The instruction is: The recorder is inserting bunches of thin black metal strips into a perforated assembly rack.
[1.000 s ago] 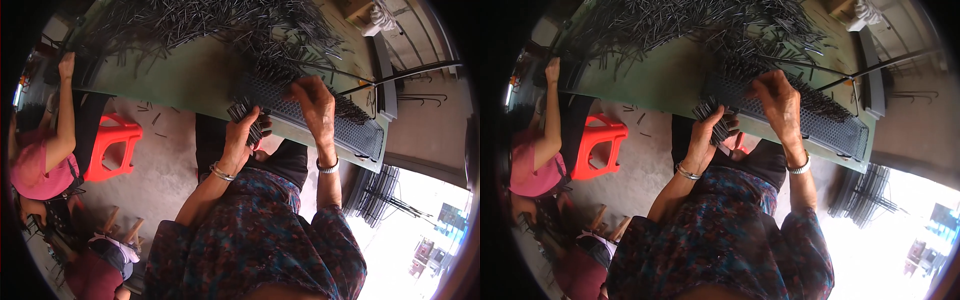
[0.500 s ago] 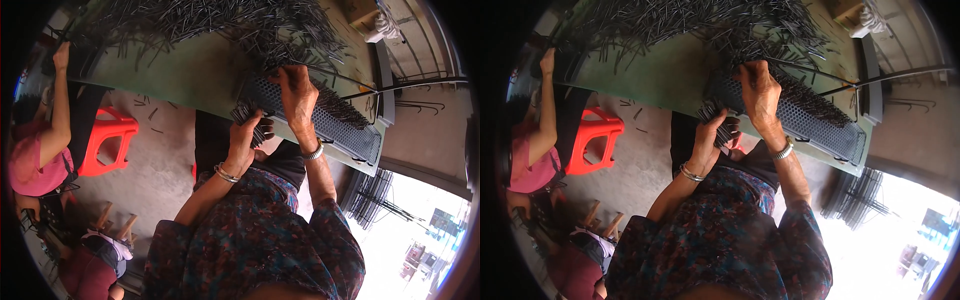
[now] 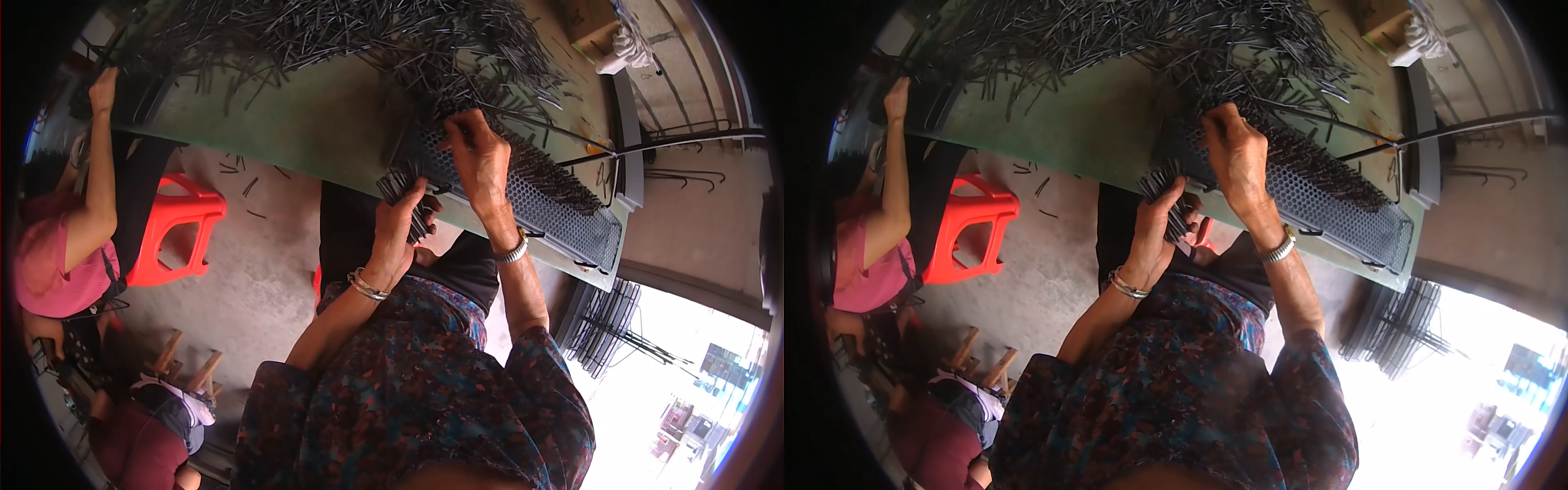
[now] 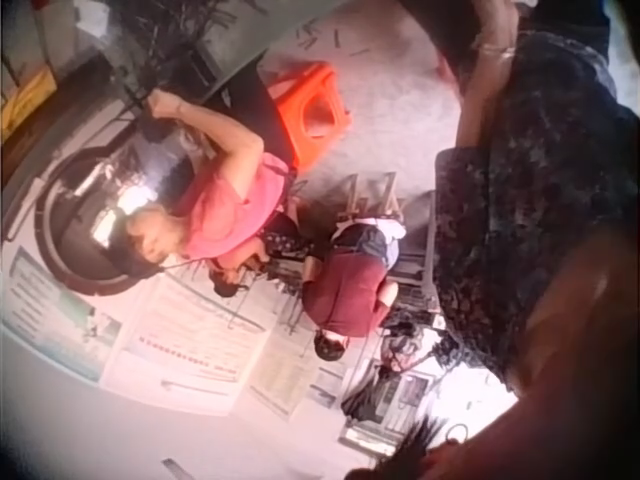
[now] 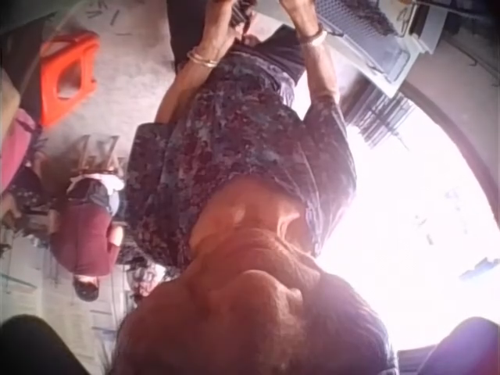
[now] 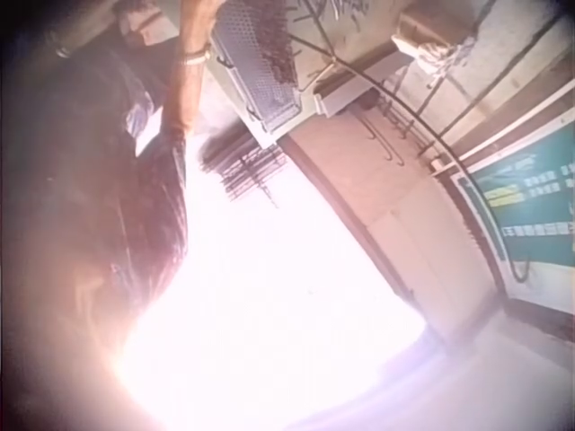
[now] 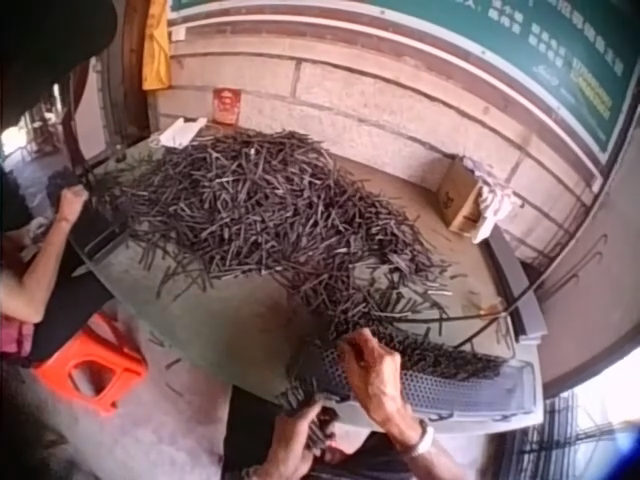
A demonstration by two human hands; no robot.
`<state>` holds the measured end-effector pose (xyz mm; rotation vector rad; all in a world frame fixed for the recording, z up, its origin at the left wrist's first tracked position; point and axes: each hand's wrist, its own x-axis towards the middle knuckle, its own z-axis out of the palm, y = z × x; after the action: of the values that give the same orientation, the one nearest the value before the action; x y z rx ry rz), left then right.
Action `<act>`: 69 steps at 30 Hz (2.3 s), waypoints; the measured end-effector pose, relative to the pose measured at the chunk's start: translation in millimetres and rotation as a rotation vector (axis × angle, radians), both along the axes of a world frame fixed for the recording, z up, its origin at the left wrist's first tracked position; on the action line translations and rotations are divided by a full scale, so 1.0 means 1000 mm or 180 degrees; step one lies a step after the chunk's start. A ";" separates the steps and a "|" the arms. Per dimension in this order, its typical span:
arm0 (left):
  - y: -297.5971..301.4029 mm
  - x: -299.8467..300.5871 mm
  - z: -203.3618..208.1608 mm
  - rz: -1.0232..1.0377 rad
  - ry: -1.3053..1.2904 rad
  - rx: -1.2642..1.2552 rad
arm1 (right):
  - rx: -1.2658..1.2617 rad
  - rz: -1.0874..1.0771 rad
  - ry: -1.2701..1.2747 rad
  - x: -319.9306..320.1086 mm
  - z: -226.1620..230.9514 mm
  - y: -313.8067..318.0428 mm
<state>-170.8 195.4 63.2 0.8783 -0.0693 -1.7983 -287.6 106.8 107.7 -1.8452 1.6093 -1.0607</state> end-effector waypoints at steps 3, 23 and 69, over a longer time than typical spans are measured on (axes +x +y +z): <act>0.000 -0.001 0.000 0.0043 -0.0046 -0.0012 | -0.0635 0.0221 0.0597 0.000 -0.012 -0.009; -0.003 -0.003 0.008 0.0109 -0.0298 -0.0038 | -0.0677 0.0231 0.1202 -0.013 -0.003 -0.005; -0.003 -0.005 0.016 -0.0431 -0.0762 -0.0255 | 0.1952 0.1521 -0.0900 -0.047 0.017 0.008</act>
<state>-175.7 192.5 79.1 1.0482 -0.3594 -1.7935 -334.1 114.4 124.7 -1.4666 1.0817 -0.5063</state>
